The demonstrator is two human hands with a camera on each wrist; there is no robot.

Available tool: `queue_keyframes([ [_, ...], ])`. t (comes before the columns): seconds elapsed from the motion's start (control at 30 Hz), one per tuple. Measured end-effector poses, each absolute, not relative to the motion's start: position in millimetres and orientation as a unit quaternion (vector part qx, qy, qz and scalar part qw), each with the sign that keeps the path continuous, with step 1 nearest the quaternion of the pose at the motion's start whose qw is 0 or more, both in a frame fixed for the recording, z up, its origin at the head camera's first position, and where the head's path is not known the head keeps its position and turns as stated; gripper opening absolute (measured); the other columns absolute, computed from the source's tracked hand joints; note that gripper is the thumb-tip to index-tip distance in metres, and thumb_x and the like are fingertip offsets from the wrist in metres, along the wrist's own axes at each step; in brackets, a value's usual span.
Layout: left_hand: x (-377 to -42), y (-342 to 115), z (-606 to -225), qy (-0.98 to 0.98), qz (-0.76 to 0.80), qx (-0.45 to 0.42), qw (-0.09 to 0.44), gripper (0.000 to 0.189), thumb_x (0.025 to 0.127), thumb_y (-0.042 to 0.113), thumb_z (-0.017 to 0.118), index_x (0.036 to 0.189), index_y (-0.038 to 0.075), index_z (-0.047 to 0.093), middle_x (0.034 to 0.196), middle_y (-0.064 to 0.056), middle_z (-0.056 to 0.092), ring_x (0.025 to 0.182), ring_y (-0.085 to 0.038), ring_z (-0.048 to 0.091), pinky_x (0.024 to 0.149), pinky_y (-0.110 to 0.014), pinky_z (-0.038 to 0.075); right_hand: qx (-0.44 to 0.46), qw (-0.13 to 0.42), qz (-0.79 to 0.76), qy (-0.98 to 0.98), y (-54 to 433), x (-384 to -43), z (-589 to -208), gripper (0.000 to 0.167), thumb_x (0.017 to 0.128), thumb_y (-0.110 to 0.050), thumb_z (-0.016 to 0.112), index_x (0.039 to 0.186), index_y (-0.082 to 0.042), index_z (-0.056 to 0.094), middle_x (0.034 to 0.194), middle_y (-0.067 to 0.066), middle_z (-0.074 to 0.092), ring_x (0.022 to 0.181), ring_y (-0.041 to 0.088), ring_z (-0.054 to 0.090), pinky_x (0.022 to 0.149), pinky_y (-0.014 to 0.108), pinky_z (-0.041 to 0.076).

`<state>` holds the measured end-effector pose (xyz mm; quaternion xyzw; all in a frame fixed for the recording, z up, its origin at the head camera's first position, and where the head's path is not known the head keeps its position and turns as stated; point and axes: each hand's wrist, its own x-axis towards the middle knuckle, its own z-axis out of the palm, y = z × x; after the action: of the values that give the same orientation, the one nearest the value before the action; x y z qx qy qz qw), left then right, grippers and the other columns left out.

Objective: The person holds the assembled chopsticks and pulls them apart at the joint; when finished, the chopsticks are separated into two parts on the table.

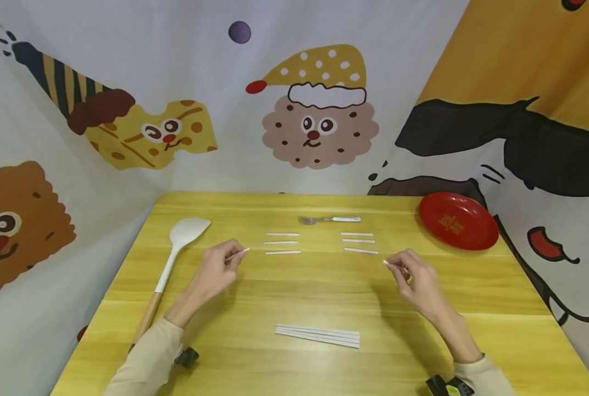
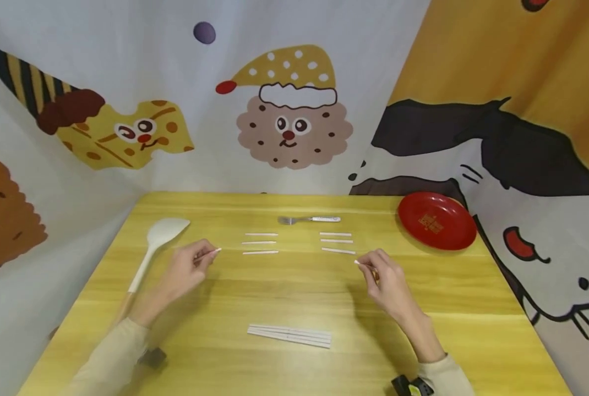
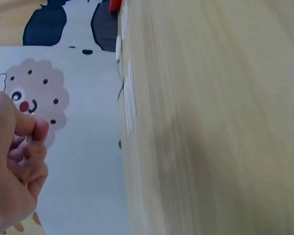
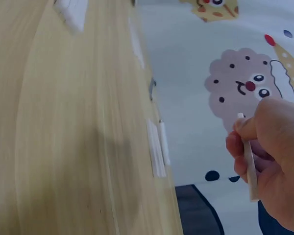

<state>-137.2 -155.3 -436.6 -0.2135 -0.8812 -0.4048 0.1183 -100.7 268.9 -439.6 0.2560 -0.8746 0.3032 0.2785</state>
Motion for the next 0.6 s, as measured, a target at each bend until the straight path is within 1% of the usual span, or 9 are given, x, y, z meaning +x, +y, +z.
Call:
queue_keyframes([
  [0.07,-139,-161,-434,-0.888,-0.389,-0.224,0.096,0.012,0.097,0.0,0.059,0.099,0.004,0.07,0.076,-0.005,0.062,0.06,-0.006,0.046,0.05,-0.022,0.04,0.249,0.251,0.288,-0.89,274,-103,-439,0.023,0.08,0.016,0.073,0.093,-0.003,0.069,0.083,0.0,0.064,0.066,0.003,0.05,0.055,0.016,0.044],
  [0.13,-141,-158,-436,-0.893,-0.374,-0.237,0.076,0.017,0.099,0.001,0.055,0.108,0.001,0.069,0.085,-0.008,0.063,0.066,-0.008,0.047,0.055,-0.022,0.043,0.254,0.233,0.273,-0.898,271,-107,-442,0.022,0.082,0.015,0.07,0.096,-0.002,0.069,0.085,0.001,0.064,0.068,0.004,0.05,0.055,0.018,0.045],
  [0.23,-142,-144,-439,-0.895,-0.361,-0.258,0.057,0.021,0.102,0.001,0.052,0.114,-0.001,0.068,0.094,-0.006,0.06,0.071,-0.008,0.046,0.059,-0.022,0.044,0.27,0.23,0.267,-0.896,263,-114,-448,0.026,0.08,0.019,0.068,0.096,-0.001,0.069,0.087,0.005,0.063,0.07,0.008,0.055,0.057,0.023,0.051],
  [0.33,-145,-134,-442,-0.892,-0.356,-0.276,0.043,0.02,0.102,0.002,0.053,0.115,-0.002,0.069,0.097,-0.004,0.057,0.074,-0.009,0.047,0.063,-0.022,0.046,0.281,0.235,0.261,-0.893,258,-120,-452,0.027,0.08,0.019,0.069,0.097,-0.001,0.071,0.09,0.007,0.063,0.074,0.012,0.06,0.061,0.026,0.053],
  [0.37,-146,-131,-443,-0.892,-0.352,-0.279,0.045,0.019,0.102,0.003,0.055,0.113,-0.001,0.07,0.097,-0.003,0.057,0.075,-0.009,0.049,0.064,-0.022,0.048,0.282,0.234,0.259,-0.894,257,-122,-453,0.027,0.08,0.019,0.07,0.097,-0.001,0.071,0.09,0.007,0.063,0.075,0.014,0.061,0.061,0.029,0.055],
  [0.5,-153,-122,-445,-0.896,-0.335,-0.286,0.059,0.014,0.097,0.003,0.064,0.108,0.002,0.074,0.094,-0.001,0.062,0.082,-0.01,0.058,0.073,-0.024,0.055,0.284,0.22,0.257,-0.897,256,-134,-455,0.024,0.081,0.018,0.07,0.096,-0.002,0.072,0.091,0.008,0.065,0.078,0.019,0.065,0.064,0.034,0.058],
  [0.6,-159,-116,-446,-0.896,-0.327,-0.294,0.065,0.013,0.095,0.004,0.067,0.105,0.004,0.075,0.092,0.0,0.066,0.084,-0.011,0.061,0.076,-0.027,0.057,0.281,0.204,0.261,-0.901,254,-142,-455,0.023,0.081,0.017,0.071,0.094,-0.002,0.073,0.091,0.009,0.067,0.08,0.022,0.068,0.067,0.037,0.06],
])
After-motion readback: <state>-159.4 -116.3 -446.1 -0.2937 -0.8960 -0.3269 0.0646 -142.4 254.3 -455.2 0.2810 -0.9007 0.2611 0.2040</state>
